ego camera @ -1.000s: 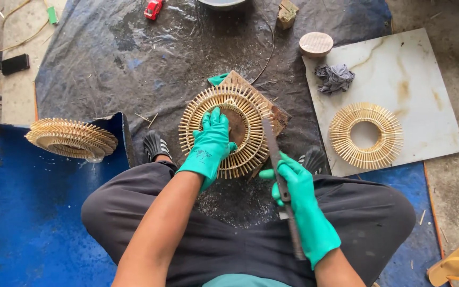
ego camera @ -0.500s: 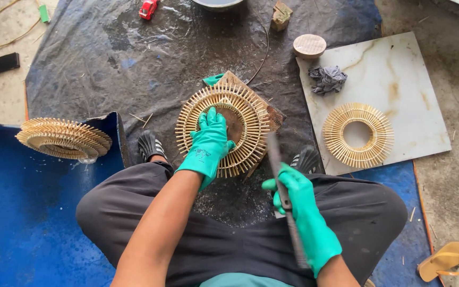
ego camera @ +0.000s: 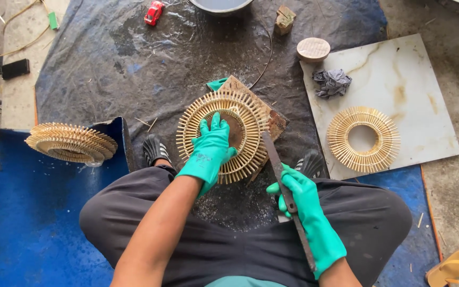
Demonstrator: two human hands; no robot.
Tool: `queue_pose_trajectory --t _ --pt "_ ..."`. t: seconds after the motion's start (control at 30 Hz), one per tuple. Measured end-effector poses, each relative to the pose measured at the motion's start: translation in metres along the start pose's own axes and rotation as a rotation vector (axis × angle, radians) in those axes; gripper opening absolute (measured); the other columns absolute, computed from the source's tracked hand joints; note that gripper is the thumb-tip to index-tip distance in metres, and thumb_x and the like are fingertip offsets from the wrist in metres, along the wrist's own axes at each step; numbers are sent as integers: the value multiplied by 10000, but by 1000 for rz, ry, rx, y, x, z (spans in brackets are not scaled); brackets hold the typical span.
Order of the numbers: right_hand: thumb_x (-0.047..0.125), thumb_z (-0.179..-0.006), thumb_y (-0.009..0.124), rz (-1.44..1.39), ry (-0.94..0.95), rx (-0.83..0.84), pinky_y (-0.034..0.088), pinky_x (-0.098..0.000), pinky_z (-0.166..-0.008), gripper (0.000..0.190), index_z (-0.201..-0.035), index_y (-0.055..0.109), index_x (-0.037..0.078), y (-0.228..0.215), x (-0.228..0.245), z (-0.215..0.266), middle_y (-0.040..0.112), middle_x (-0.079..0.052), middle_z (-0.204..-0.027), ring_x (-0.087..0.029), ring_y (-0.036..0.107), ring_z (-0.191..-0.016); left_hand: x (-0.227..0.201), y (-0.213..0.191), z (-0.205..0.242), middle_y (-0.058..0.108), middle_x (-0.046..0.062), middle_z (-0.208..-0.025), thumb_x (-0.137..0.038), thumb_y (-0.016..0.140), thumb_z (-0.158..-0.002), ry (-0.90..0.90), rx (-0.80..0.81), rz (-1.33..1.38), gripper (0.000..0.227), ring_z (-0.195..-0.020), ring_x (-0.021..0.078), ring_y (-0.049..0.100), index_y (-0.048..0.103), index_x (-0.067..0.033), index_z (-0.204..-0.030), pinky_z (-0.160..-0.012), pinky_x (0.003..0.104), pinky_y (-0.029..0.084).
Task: Sanding the edges and spokes of circular wooden furniture components using a file.
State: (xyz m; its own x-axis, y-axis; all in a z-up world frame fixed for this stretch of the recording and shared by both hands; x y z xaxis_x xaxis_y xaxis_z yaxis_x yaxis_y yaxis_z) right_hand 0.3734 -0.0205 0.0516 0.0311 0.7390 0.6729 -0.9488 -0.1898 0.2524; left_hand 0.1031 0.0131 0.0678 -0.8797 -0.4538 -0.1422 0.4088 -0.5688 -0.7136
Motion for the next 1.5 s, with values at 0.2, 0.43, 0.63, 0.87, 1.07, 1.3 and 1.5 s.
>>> queue_pose_trajectory --t 0.2,0.43,0.63,0.87,1.07,1.3,1.5 --pt "185 -1003 496 51 49 -18 404 -315 -300 471 -1458 545 72 4 7 6 743 -180 -803 -176 548 -369 4 5 2 -12 62 -1732 -414 840 -819 -23 1 58 1006 -1580 408 8 245 -183 -1597 -1170 698 293" --pt "181 -995 503 14 -76 -46 445 -302 -328 503 -1487 516 78 33 1 -5 764 -173 -825 -175 575 -387 8 0 3 2 76 -1730 -334 856 -804 17 -26 20 969 -1569 419 38 291 -227 -1584 -1149 718 302" --pt "197 -991 503 22 33 36 407 -326 -284 489 -1468 517 89 38 -11 -17 739 -179 -780 -195 545 -346 12 0 6 -22 81 -1727 -349 814 -844 -7 -39 93 895 -1575 423 3 310 -254 -1578 -1131 729 313" --pt "176 -997 480 62 55 35 408 -325 -287 479 -1467 518 91 36 8 7 727 -175 -771 -195 548 -349 10 -9 9 -65 55 -1728 -334 814 -858 -11 44 61 920 -1577 394 -48 275 -275 -1602 -1174 722 248" --pt "175 -1001 469 -10 77 -61 405 -343 -275 475 -1464 515 79 10 -9 7 720 -188 -775 -213 539 -342 4 -18 12 -62 35 -1726 -326 809 -856 -32 69 43 914 -1581 380 -51 280 -294 -1600 -1189 714 240" --pt "203 -998 477 10 31 10 413 -326 -267 488 -1468 533 82 20 9 7 720 -159 -750 -192 543 -339 23 -7 2 -14 44 -1731 -307 818 -831 41 9 -18 911 -1583 377 -8 315 -324 -1590 -1177 726 246" --pt "220 -1003 491 27 -14 2 404 -314 -274 492 -1479 518 96 46 33 -5 728 -155 -757 -181 552 -352 36 12 -5 61 105 -1718 -356 826 -808 -1 -115 76 1005 -1558 405 96 239 -264 -1619 -1189 633 305"
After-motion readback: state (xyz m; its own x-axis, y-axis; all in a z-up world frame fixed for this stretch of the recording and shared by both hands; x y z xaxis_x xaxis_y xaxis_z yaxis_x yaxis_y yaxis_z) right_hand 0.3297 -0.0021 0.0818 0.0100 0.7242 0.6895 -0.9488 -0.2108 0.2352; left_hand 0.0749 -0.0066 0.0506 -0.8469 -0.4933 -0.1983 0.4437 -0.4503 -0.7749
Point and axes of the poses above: each hand's wrist, its own z-axis away from the middle knuckle, its own y-axis out of the palm, x = y × z, the point moved 1 cm from there along -z, towards the middle knuckle
